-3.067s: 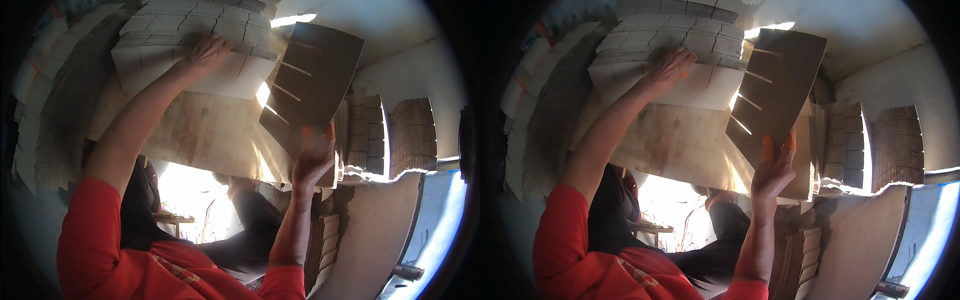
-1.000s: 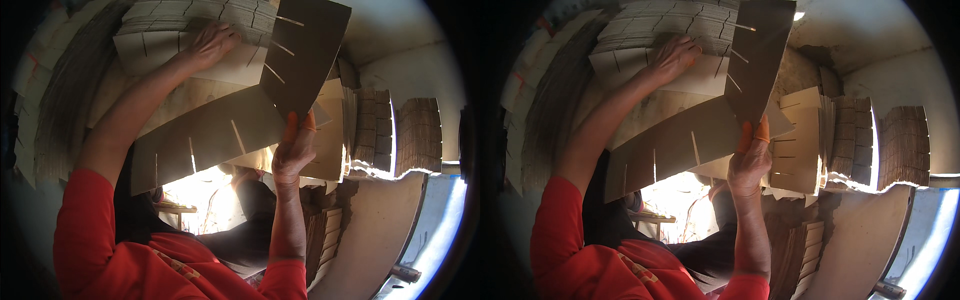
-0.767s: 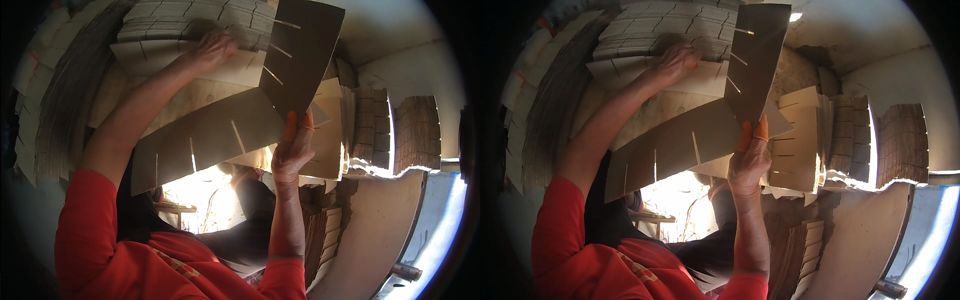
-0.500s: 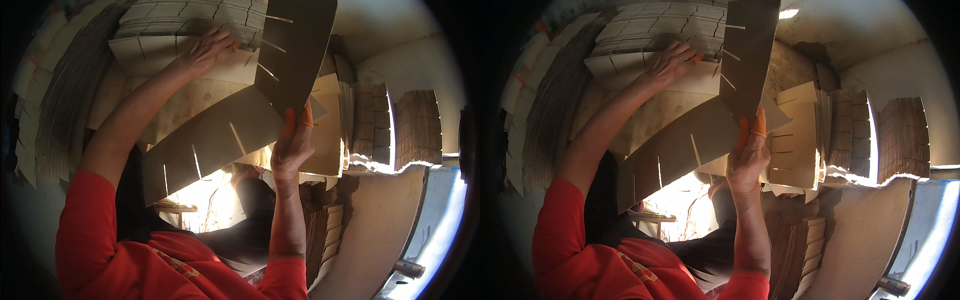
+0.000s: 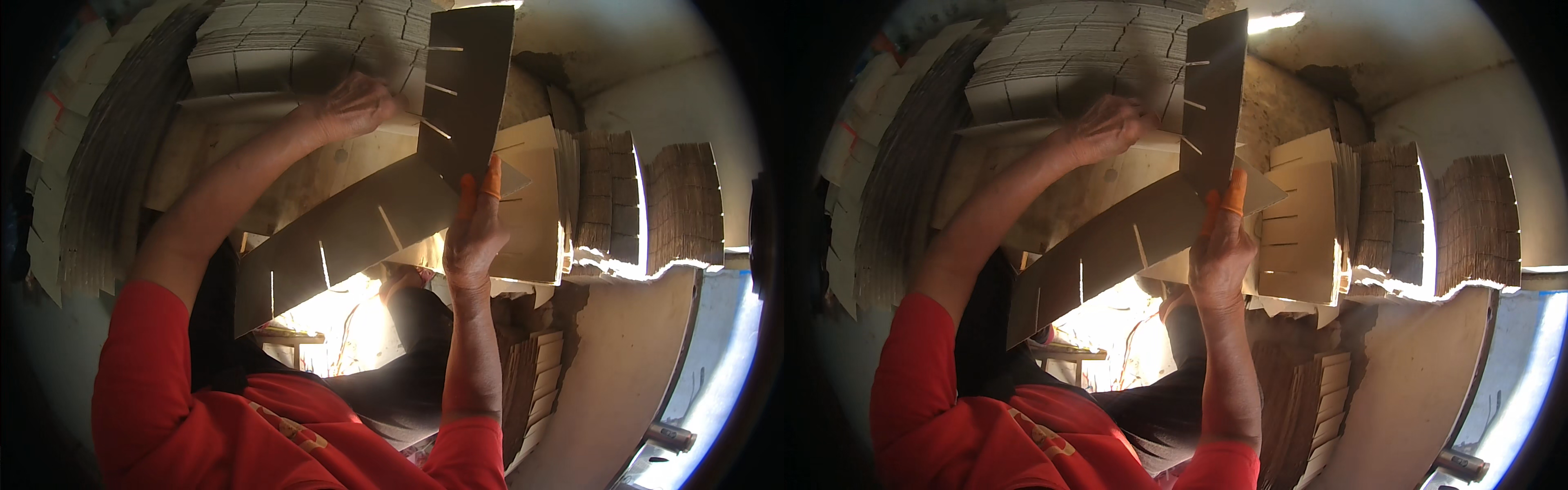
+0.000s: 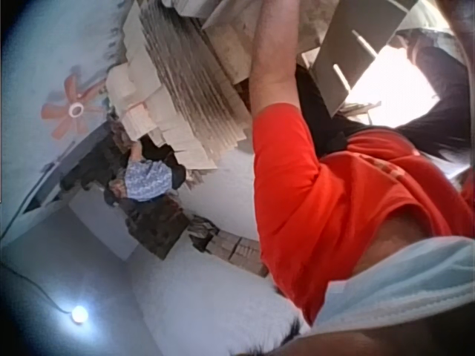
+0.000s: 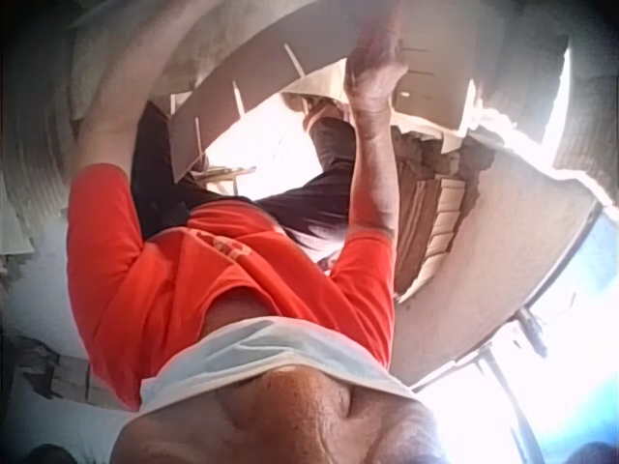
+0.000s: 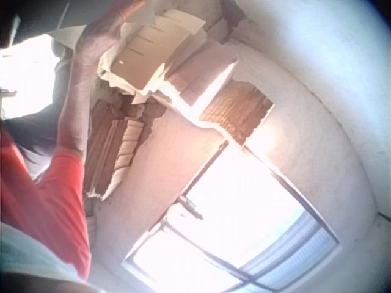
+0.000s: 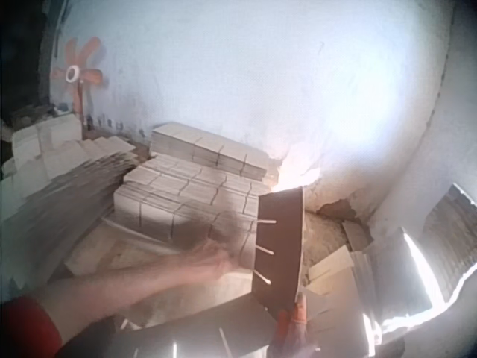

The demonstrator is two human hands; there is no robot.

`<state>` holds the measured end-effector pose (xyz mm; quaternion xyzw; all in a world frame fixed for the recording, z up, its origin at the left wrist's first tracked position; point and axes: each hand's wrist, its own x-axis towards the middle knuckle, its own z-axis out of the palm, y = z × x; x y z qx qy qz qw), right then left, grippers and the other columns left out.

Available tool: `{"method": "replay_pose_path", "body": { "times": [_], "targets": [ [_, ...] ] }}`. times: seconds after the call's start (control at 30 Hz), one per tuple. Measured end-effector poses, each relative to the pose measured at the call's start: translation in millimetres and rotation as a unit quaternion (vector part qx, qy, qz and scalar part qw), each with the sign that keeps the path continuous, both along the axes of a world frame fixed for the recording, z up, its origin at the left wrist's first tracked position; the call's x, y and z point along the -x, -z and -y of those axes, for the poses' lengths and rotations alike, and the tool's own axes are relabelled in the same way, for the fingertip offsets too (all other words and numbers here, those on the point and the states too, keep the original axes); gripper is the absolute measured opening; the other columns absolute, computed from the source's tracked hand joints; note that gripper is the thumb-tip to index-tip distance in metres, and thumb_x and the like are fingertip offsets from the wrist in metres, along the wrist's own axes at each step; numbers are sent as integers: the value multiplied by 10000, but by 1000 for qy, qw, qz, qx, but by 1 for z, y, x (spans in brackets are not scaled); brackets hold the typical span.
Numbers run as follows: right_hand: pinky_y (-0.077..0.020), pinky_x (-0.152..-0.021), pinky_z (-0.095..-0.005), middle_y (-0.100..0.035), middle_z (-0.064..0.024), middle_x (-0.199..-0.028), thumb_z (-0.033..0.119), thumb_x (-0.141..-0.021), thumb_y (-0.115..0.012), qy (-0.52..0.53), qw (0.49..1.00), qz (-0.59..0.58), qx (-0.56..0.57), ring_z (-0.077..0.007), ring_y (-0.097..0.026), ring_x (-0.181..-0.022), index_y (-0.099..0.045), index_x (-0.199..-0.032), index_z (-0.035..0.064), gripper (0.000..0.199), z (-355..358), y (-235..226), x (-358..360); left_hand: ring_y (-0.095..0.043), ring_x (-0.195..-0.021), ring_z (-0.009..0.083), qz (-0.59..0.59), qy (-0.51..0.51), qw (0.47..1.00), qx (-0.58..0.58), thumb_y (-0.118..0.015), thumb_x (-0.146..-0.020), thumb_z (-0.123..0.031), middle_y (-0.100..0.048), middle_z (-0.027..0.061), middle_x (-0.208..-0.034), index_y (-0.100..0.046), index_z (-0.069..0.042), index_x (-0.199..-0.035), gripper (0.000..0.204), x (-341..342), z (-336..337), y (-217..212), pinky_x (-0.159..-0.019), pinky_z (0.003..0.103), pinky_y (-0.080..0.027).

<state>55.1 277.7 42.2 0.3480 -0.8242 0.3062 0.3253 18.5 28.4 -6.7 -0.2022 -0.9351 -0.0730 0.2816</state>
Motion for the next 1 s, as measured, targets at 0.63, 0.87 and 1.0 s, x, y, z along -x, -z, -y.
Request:
{"method": "replay_pose_path", "body": {
  "times": [0.63, 0.87, 1.0],
  "targets": [
    [-455, -447, -353, -610, -128, -662, 63, -897, -532, 38, 973, 212, -85, -284, -591, -504, -17, -1479, 149, 782, -15, 3, -8, -536, -643, 245, -34, 88, 984, -150, -567, -620, 59, -521, 86, -630, -536, -12, -743, 145, -55, -63, -36, -542, 366, -435],
    [-464, -456, -344, -608, -124, -667, 33, -866, -545, 53, 983, 152, -86, -266, -596, -519, -70, -1480, 135, 783, -16, -1, -13, -538, -685, 257, -62, 104, 975, -186, -569, -609, 56, -527, 96, -706, -535, -9, -774, 181, -60, -83, -38, -564, 370, -438],
    [-472, -467, -342, -606, -118, -670, 16, -839, -561, 36, 986, 132, -91, -259, -592, -513, -104, -1470, 86, 783, -19, 6, -7, -541, -696, 269, -30, 89, 972, -213, -572, -603, 76, -531, 97, -720, -547, -9, -817, 231, -76, -97, -32, -571, 377, -448]
  ]
}}
